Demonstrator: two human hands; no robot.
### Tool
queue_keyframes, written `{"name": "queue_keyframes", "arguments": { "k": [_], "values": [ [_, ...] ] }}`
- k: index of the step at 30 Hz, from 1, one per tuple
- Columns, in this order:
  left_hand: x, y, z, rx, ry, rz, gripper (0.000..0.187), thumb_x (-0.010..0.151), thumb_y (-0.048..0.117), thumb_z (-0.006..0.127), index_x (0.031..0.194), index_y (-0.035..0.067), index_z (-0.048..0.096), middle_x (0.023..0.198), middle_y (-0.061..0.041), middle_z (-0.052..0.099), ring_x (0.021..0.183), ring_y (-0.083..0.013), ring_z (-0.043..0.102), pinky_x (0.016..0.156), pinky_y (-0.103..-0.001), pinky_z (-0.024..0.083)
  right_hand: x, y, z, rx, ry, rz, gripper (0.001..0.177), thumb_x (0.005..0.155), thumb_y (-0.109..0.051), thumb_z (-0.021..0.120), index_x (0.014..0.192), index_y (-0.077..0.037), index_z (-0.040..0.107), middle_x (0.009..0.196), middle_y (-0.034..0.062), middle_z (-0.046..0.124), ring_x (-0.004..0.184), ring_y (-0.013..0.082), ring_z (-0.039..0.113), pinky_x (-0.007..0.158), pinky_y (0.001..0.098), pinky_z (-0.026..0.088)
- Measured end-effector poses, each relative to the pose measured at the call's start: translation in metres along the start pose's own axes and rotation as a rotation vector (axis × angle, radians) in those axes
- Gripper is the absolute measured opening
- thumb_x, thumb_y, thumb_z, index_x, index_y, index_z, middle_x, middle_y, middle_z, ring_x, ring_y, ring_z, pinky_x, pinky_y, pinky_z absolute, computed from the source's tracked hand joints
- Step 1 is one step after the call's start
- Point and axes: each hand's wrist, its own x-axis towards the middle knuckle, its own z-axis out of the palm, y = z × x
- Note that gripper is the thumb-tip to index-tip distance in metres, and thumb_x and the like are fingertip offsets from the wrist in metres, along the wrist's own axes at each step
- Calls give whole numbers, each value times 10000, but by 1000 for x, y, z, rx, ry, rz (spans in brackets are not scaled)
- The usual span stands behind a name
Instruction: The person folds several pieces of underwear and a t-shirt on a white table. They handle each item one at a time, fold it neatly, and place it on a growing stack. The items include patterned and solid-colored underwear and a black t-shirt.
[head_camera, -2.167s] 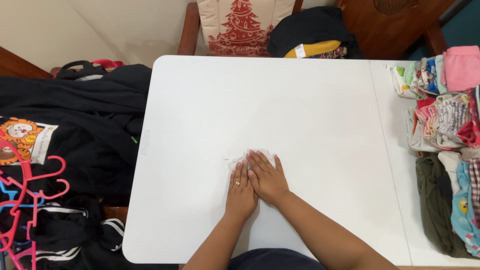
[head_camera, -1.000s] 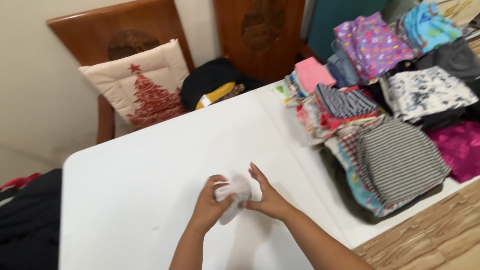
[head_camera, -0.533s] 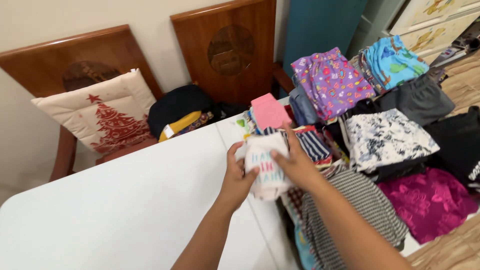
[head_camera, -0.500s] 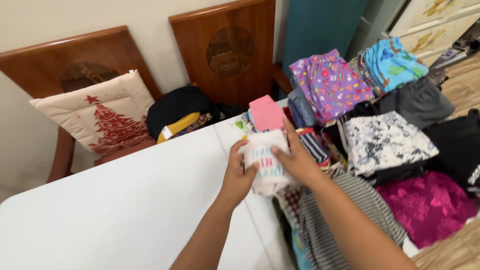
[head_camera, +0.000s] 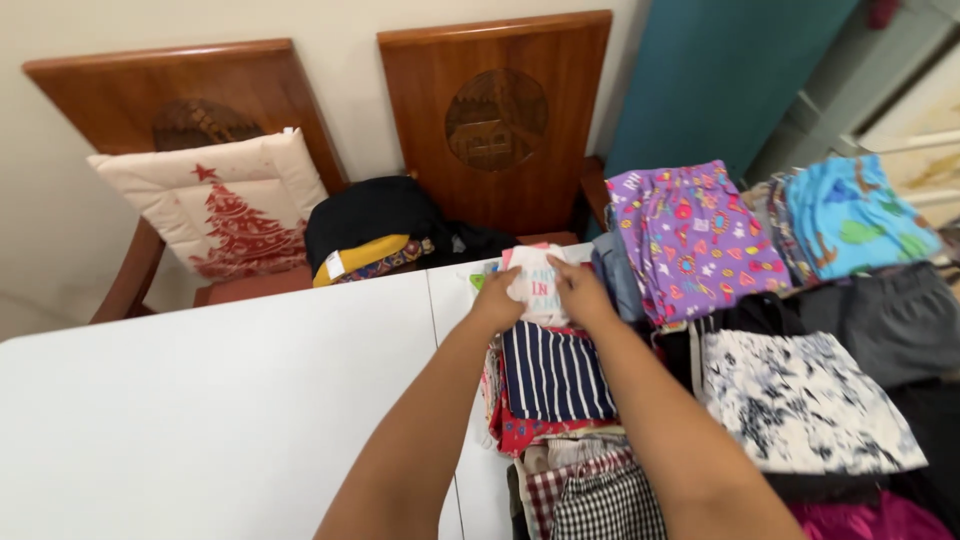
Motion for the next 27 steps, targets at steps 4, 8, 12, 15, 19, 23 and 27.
{"name": "queue_keyframes", "arguments": {
  "k": [4, 8, 12, 15, 19, 23, 27],
  "values": [
    [-15, 11, -10, 0, 48, 13, 767, 754, 117, 821, 1467, 145, 541, 1498, -206, 464, 1394, -356, 470, 1154, -388, 410, 9, 24, 11, -75, 5, -72, 474, 951, -123, 631, 1400, -267, 683, 1065, 254, 654, 946, 334, 635, 890, 391, 523],
    [-57, 63, -59, -178, 117, -215, 707, 838, 203, 737, 1499, 168, 491, 1488, -199, 468, 1374, -346, 482, 1098, -413, 444, -15, -68, -9, -274, 225, -380, 514, 871, -143, 724, 1379, -202, 667, 1394, 247, 520, 1249, 427, 515, 1052, 465, 420],
    [-95, 39, -83, -312, 272, -257, 667, 873, 252, 713, 1492, 133, 494, 1471, -214, 519, 1358, -334, 514, 1054, -418, 470, -36, -136, 3, -163, 91, -566, 514, 923, -175, 697, 1428, -158, 599, 1530, 221, 449, 1402, 431, 449, 1171, 467, 369],
    [-150, 14, -111, -332, 349, -255, 668, 863, 267, 728, 1476, 119, 504, 1447, -217, 548, 1330, -318, 552, 1023, -404, 497, -69, -181, 38, -162, -121, -667, 526, 940, -197, 665, 1453, -160, 552, 1564, 201, 429, 1406, 415, 457, 1161, 469, 377],
    [-264, -39, -155, -349, 478, -337, 660, 853, 266, 714, 1463, 115, 513, 1444, -194, 556, 1270, -310, 602, 998, -406, 519, -142, -230, 98, -262, -514, -756, 586, 909, -217, 684, 1469, -193, 514, 1600, 189, 372, 1399, 422, 424, 1133, 465, 365],
    [-400, -86, -215, -292, 607, -551, 624, 868, 271, 721, 1444, 125, 532, 1425, -179, 574, 1301, -291, 557, 1018, -397, 495, -225, -258, 185, -357, -912, -725, 622, 932, -268, 662, 1511, -179, 455, 1607, 215, 319, 1437, 396, 383, 1168, 445, 345],
    [-563, -119, -253, -340, 759, -822, 613, 865, 287, 708, 1436, 147, 534, 1420, -170, 570, 1250, -311, 609, 996, -405, 531, -342, -290, 270, -341, -1181, -746, 630, 957, -302, 655, 1527, -164, 424, 1601, 211, 331, 1472, 366, 350, 1178, 432, 340]
  ]
}}
